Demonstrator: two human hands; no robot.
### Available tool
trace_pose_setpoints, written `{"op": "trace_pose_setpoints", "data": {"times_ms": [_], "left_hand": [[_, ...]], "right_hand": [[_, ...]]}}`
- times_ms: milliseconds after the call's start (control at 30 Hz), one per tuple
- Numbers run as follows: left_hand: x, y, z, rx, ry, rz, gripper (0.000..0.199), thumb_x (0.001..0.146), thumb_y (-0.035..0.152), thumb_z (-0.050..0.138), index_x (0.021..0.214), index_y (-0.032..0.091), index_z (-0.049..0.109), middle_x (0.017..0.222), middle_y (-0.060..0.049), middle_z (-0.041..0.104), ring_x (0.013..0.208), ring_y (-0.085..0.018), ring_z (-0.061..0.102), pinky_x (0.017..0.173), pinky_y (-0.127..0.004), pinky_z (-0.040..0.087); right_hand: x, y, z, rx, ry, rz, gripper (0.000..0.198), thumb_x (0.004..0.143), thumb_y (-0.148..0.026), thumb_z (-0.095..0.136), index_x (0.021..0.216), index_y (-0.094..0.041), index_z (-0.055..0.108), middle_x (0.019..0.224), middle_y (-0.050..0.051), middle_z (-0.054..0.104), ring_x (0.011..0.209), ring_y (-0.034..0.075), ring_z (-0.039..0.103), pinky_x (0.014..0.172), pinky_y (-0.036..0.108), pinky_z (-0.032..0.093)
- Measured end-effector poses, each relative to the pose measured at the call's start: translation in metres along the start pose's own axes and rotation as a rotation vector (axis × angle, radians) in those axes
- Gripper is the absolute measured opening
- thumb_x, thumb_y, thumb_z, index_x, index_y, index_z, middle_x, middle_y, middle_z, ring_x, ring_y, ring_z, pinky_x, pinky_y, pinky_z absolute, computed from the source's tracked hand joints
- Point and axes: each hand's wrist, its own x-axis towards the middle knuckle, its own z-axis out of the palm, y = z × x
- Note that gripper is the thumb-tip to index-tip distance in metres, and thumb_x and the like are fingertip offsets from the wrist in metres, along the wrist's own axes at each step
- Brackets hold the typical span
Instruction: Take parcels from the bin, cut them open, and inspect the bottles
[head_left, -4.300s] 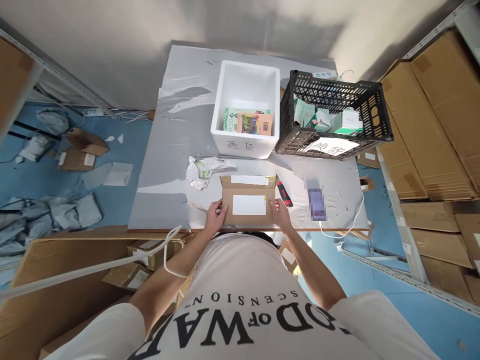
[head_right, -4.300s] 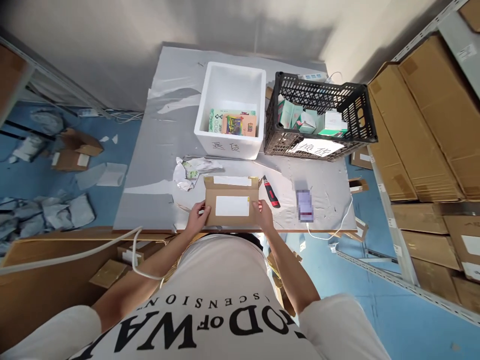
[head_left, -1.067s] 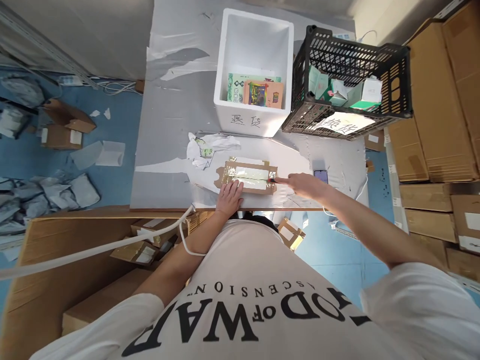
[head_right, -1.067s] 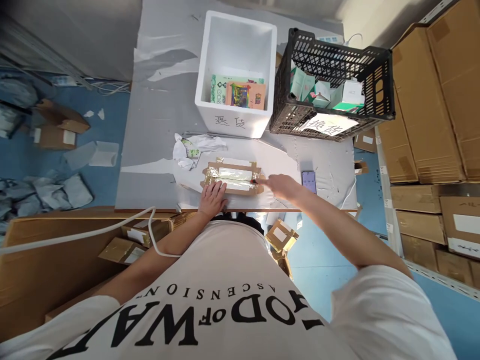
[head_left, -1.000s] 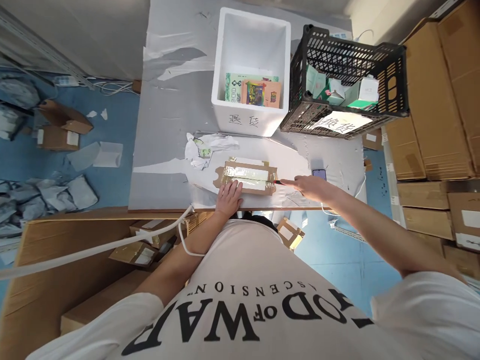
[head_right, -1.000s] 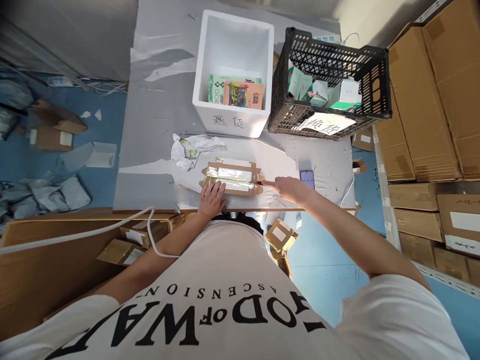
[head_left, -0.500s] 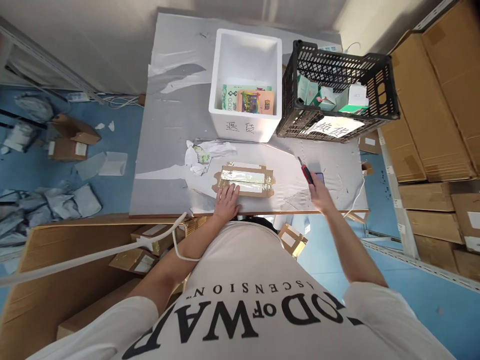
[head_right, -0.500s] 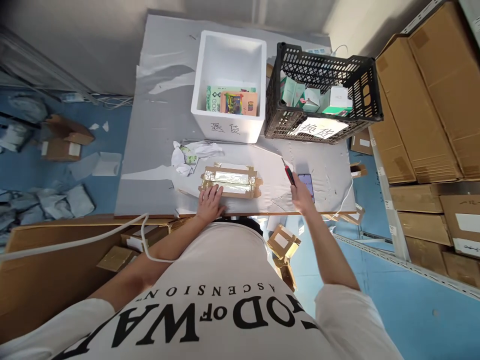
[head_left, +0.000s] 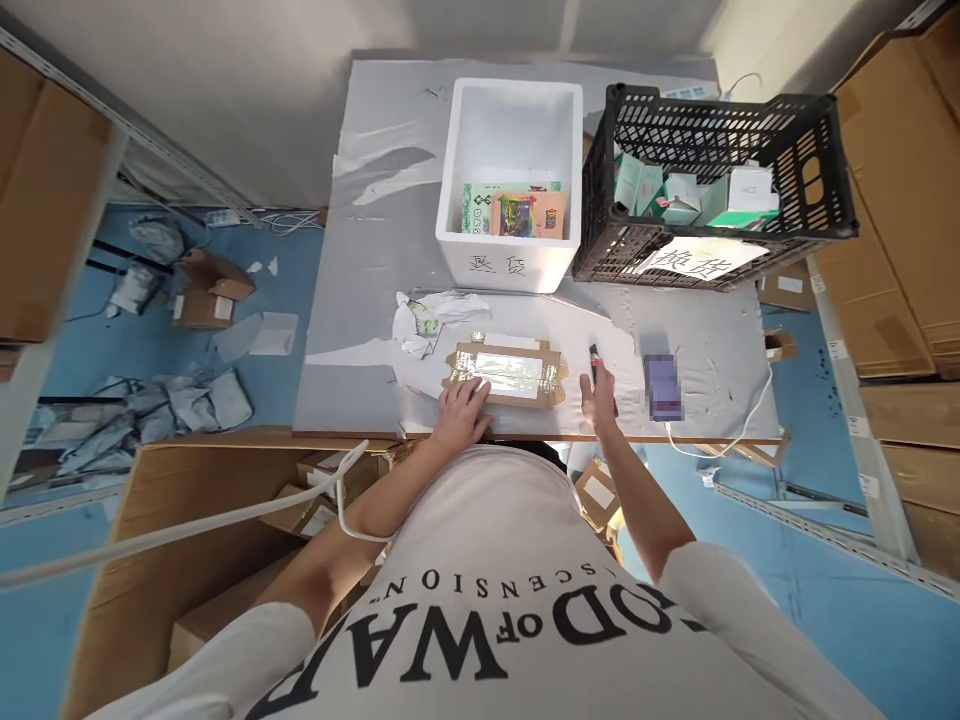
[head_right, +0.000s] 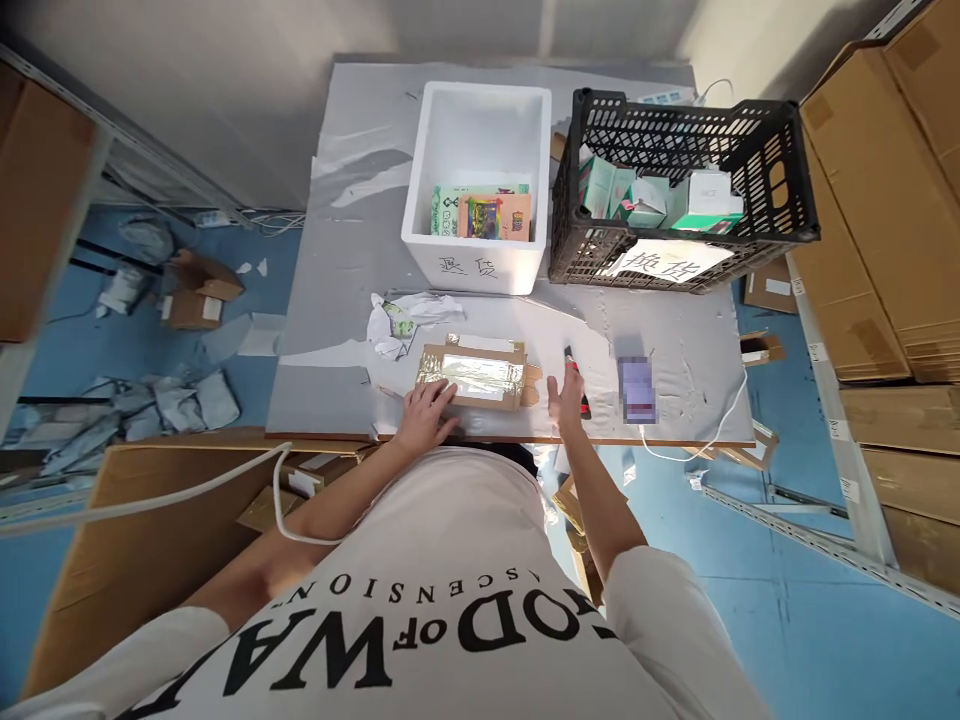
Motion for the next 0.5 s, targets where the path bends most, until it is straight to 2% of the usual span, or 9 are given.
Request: {"op": "trace_pose_setpoints", "data": {"times_ms": [67,133,200,233,267,300,367,433,500], "left_hand": [[0.007,0.000,-0.010,-0.090,0.015,-0.044,0.046,0.085,0.045,0.058,0.124,0.022,0.060,0.128,-0.013,0.060,0.119,-0.031,0.051,0.099,-0.046,0.038],[0.020,-0.005,-0.022,-0.216,0.037,-0.130,0.036,0.088,0.049,0.052,0.106,0.021,0.067,0.108,-0.012,0.066,0.105,-0.028,0.058,0.095,-0.043,0.042],[0.043,-0.019,-0.033,-0.323,0.105,-0.290,0.038,0.089,0.053,0.048,0.094,0.019,0.066,0.096,-0.010,0.065,0.098,-0.025,0.060,0.093,-0.040,0.045],[0.058,-0.029,-0.038,-0.344,0.176,-0.411,0.041,0.087,0.055,0.050,0.097,0.019,0.064,0.100,-0.011,0.064,0.103,-0.026,0.059,0.095,-0.041,0.044],[0.077,-0.041,-0.041,-0.343,0.240,-0.545,0.050,0.081,0.060,0.058,0.108,0.018,0.061,0.113,-0.014,0.060,0.114,-0.029,0.054,0.100,-0.044,0.042],[0.096,-0.054,-0.042,-0.339,0.286,-0.696,0.072,0.071,0.064,0.067,0.124,0.016,0.053,0.130,-0.017,0.051,0.127,-0.034,0.045,0.105,-0.047,0.038],[0.137,-0.078,-0.039,-0.365,0.231,-1.022,0.119,0.055,0.070,0.076,0.146,0.014,0.025,0.152,-0.024,0.024,0.143,-0.042,0.020,0.111,-0.055,0.029],[0.173,-0.097,-0.029,-0.400,0.130,-1.241,0.139,0.048,0.073,0.078,0.151,0.012,0.007,0.156,-0.028,0.011,0.146,-0.046,0.003,0.113,-0.060,0.021],[0.199,-0.110,-0.015,-0.383,0.077,-1.349,0.148,0.044,0.074,0.079,0.151,0.011,-0.002,0.155,-0.031,0.007,0.146,-0.048,0.001,0.113,-0.063,0.017]], "right_hand": [[-0.006,-0.026,0.002,0.191,-0.111,-0.076,0.077,0.092,-0.061,0.029,0.154,-0.017,0.018,0.151,0.019,0.029,0.140,0.028,0.032,0.111,0.046,0.032],[-0.014,-0.051,0.007,0.252,-0.179,-0.083,0.089,0.086,-0.064,0.044,0.155,-0.016,0.015,0.153,0.019,0.028,0.141,0.028,0.031,0.113,0.045,0.032],[-0.021,-0.069,0.013,0.219,-0.188,-0.066,0.098,0.079,-0.058,0.058,0.155,-0.016,0.014,0.153,0.019,0.028,0.143,0.030,0.029,0.114,0.046,0.032],[-0.025,-0.075,0.015,0.199,-0.179,-0.058,0.099,0.078,-0.055,0.061,0.155,-0.015,0.013,0.152,0.020,0.029,0.143,0.030,0.028,0.114,0.047,0.032],[-0.027,-0.079,0.017,0.187,-0.169,-0.049,0.098,0.078,-0.053,0.061,0.155,-0.015,0.013,0.152,0.020,0.029,0.143,0.030,0.027,0.114,0.047,0.032],[-0.030,-0.081,0.019,0.185,-0.161,-0.038,0.097,0.079,-0.051,0.060,0.155,-0.015,0.013,0.152,0.019,0.029,0.144,0.030,0.027,0.114,0.047,0.032],[-0.034,-0.082,0.021,0.202,-0.153,-0.020,0.094,0.081,-0.051,0.058,0.155,-0.016,0.012,0.153,0.018,0.029,0.144,0.029,0.027,0.114,0.047,0.032],[-0.035,-0.081,0.022,0.225,-0.153,-0.011,0.094,0.082,-0.050,0.058,0.155,-0.017,0.011,0.154,0.017,0.028,0.144,0.029,0.027,0.116,0.048,0.030],[-0.035,-0.081,0.023,0.238,-0.148,0.002,0.094,0.081,-0.050,0.059,0.155,-0.016,0.011,0.154,0.017,0.029,0.144,0.029,0.027,0.116,0.048,0.028]]}}
